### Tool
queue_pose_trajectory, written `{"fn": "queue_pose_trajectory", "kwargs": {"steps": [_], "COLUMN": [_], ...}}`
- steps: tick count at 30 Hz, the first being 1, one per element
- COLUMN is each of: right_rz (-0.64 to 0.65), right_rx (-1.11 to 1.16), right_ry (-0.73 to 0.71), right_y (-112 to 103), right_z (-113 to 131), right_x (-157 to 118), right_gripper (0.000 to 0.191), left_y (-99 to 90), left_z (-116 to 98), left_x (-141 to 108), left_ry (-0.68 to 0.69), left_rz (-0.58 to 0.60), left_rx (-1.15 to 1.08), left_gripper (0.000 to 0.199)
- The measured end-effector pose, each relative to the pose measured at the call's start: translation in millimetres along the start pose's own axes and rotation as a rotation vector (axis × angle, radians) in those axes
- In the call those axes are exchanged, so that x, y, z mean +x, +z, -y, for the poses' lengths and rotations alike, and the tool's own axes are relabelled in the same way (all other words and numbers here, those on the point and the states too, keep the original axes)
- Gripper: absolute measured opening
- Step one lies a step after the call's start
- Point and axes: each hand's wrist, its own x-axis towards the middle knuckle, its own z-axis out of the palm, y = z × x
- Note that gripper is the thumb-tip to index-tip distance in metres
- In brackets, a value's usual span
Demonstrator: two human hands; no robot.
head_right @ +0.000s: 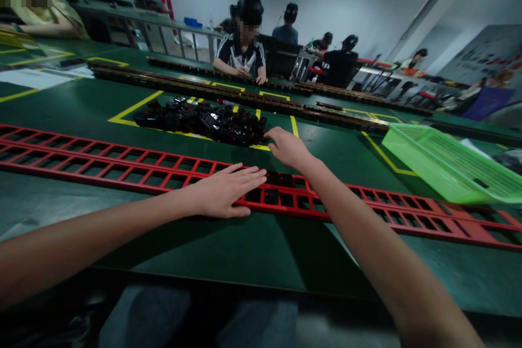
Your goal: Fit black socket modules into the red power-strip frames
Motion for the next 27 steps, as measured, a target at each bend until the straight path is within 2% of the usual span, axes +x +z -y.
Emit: {"fn": "queue_pose_trajectory", "kwargs": {"steps": [2, 5, 9, 11, 15, 17, 20, 22, 24, 27], "right_rz": [0.044, 0.101, 0.1, 0.074, -0.037, -0.077, -0.075, -0.074, -0.069, -0.033], "right_rx": [-0.006, -0.02, -0.021, -0.015, 0.076, 0.149, 0.16, 0.16, 0.177, 0.211], "right_ry": [-0.055, -0.034, -0.033, -0.025, 0.005, 0.013, 0.076, 0.158, 0.213, 0.238], "right_y": [6, 14, 15, 8, -12, -23, -37, -44, -47, -46], "right_z": [2, 5, 2, -1, -2, 2, 12, 21, 32, 50], "right_x": [25, 49, 44, 28, -21, -49, -88, -108, -123, -134], "right_gripper": [0.042, 0.046, 0.026, 0.024, 0.044, 0.039, 0.025, 0.027, 0.036, 0.028], "left_y": [0.6, 1.9, 4.2, 4.8, 3.1, 1.7, 0.8, 1.4, 2.7, 4.6], "left_z": [0, 1, 3, 3, 3, 2, 1, 2, 2, 3], "left_x": [0, 1, 2, 2, 1, 1, 1, 1, 1, 1], "left_ry": [0.001, 0.007, 0.03, 0.034, 0.027, 0.019, 0.018, 0.019, 0.015, 0.007], "left_rz": [-0.006, -0.019, -0.04, -0.047, -0.037, -0.03, -0.024, -0.02, -0.018, -0.018], "left_rx": [0.01, 0.026, 0.037, 0.04, 0.028, 0.022, 0.018, 0.014, 0.009, 0.007], "left_gripper": [0.078, 0.079, 0.079, 0.08, 0.08, 0.08, 0.08, 0.078, 0.078, 0.078]}}
